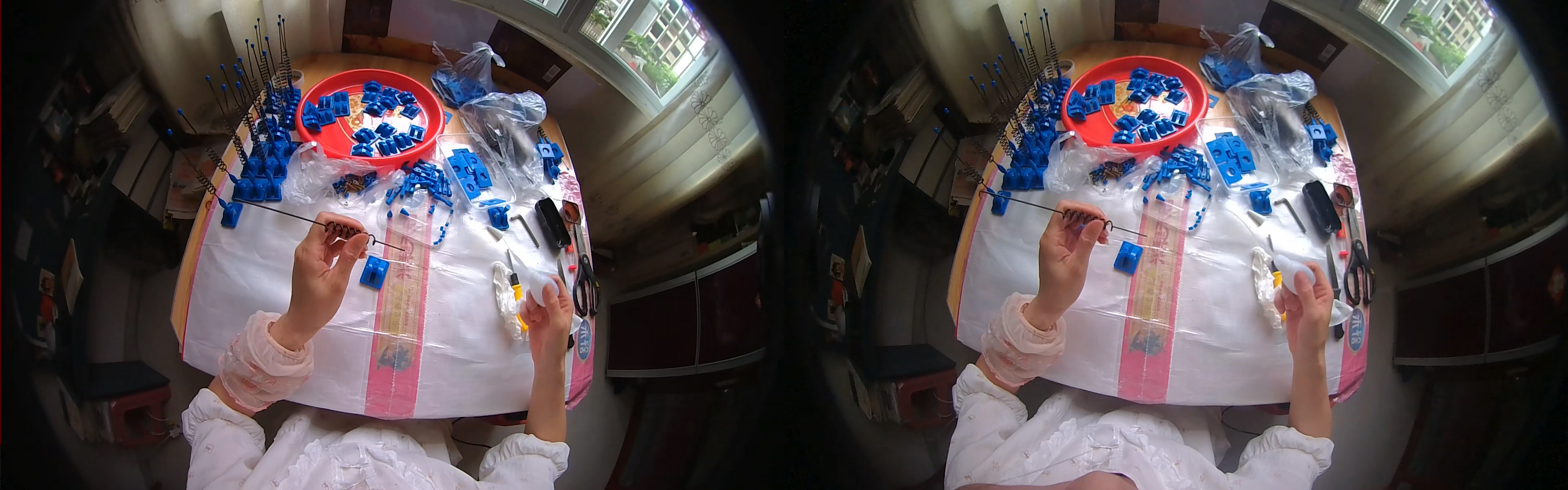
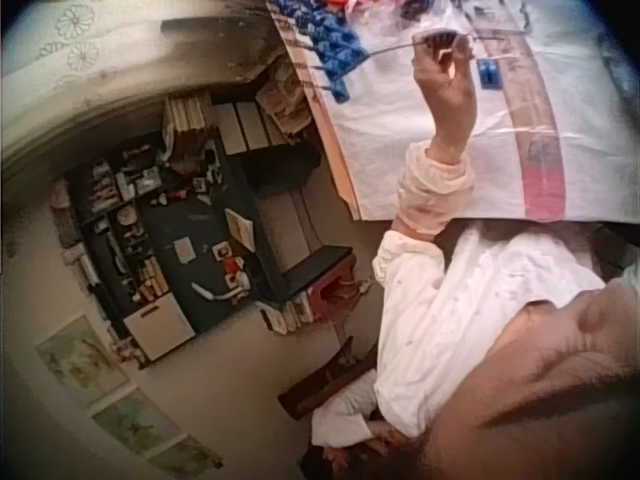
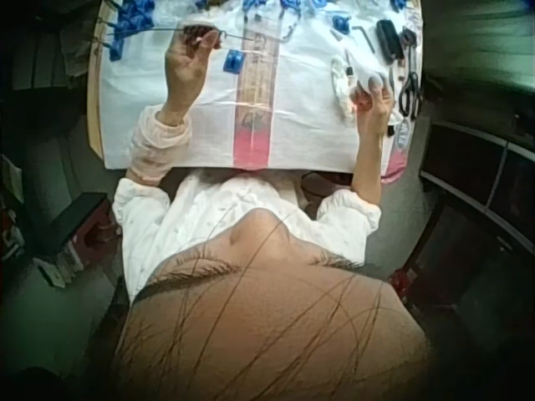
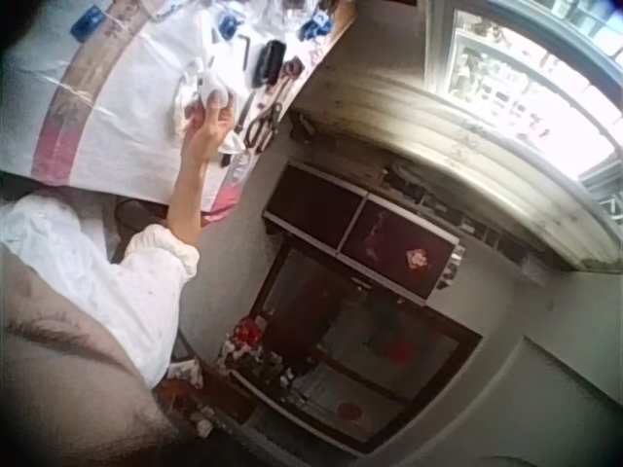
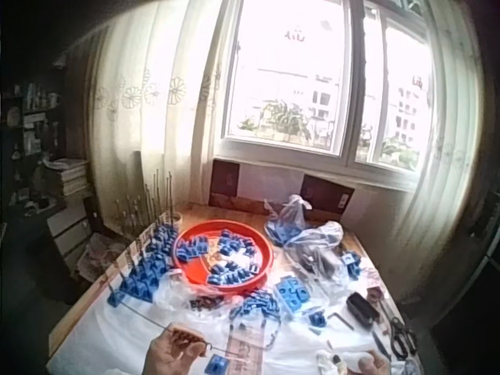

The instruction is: The person is manually assembling small blue plastic lighting fixture components with metallic internal parts.

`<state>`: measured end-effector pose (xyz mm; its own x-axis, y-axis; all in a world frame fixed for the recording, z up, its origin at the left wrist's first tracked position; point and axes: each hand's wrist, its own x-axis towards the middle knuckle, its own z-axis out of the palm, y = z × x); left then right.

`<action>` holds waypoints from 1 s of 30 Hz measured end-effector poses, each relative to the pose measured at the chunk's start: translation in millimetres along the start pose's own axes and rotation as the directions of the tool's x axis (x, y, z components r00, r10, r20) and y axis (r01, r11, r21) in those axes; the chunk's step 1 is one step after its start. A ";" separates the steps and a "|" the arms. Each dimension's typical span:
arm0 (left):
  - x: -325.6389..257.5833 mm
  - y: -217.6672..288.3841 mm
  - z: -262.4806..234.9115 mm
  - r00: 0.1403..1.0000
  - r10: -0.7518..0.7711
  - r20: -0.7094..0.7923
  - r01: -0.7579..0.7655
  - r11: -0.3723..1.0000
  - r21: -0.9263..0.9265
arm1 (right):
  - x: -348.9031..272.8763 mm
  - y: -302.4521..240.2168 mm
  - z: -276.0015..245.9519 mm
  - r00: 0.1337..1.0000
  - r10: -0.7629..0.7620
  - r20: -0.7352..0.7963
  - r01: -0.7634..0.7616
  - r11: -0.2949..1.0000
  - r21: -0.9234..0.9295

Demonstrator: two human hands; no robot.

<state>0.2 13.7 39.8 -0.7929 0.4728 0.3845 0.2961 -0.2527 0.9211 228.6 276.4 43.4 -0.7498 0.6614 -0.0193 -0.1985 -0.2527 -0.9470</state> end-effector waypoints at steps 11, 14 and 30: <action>-2.6 -8.3 -2.9 1.000 -0.014 -0.021 0.015 0.998 0.066 | 13.2 13.5 22.9 1.000 0.023 -0.018 -0.023 1.000 0.013; -3.8 -9.9 -2.4 1.000 -0.025 -0.016 0.026 0.998 0.062 | 11.6 19.4 21.7 1.000 0.012 0.017 -0.012 1.000 0.011; -7.0 -7.9 1.5 0.993 -0.114 0.016 0.115 0.989 -0.095 | 9.0 21.8 21.7 1.000 -0.006 0.022 0.006 1.000 -0.006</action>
<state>4.2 13.6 30.0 -0.8129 0.5121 0.2775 0.1507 -0.2753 0.9495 203.8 261.5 29.6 -0.7625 0.6470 -0.0062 -0.1995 -0.2441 -0.9490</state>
